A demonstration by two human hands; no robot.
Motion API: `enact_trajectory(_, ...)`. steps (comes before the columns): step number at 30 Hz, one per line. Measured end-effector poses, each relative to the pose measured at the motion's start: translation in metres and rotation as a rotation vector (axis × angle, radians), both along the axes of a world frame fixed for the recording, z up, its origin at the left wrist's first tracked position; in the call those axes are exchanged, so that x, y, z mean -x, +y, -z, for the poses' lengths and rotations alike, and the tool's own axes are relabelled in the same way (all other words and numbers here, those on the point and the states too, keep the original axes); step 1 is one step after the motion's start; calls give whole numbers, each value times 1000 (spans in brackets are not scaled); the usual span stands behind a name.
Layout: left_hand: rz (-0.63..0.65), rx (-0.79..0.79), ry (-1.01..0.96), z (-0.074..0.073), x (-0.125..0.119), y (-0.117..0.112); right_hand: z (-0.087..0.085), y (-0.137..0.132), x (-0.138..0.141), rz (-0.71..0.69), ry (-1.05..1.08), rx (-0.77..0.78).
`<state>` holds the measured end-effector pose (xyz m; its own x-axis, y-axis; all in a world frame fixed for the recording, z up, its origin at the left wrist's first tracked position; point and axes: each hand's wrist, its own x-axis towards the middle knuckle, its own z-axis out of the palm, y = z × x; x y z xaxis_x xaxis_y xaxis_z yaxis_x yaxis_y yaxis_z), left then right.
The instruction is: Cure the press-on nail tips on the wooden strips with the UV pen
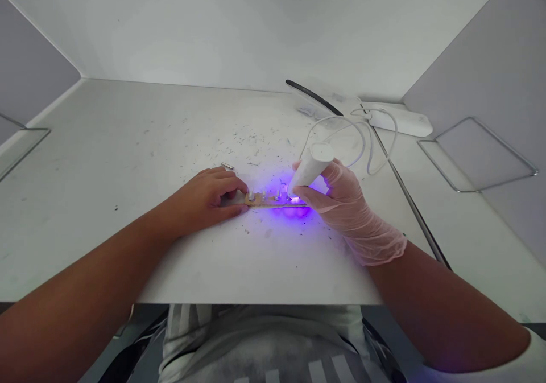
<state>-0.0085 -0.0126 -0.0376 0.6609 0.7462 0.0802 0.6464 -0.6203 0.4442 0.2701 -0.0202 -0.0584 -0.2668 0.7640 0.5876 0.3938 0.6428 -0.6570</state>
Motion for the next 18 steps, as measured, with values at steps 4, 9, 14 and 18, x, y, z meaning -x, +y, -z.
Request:
enact_trajectory(4, -3, 1, 4, 1, 1, 0, 0, 0, 0, 1, 5, 11)
enact_trajectory(9, -6, 15, 11, 0, 0, 1, -1, 1, 1, 10, 1, 21)
enact_trajectory(14, 2, 15, 8, -1, -1, 0, -1, 0, 0, -1, 4, 15)
enact_trajectory(18, 0, 11, 17, -1, 0, 0, -1, -1, 1, 16, -5, 29)
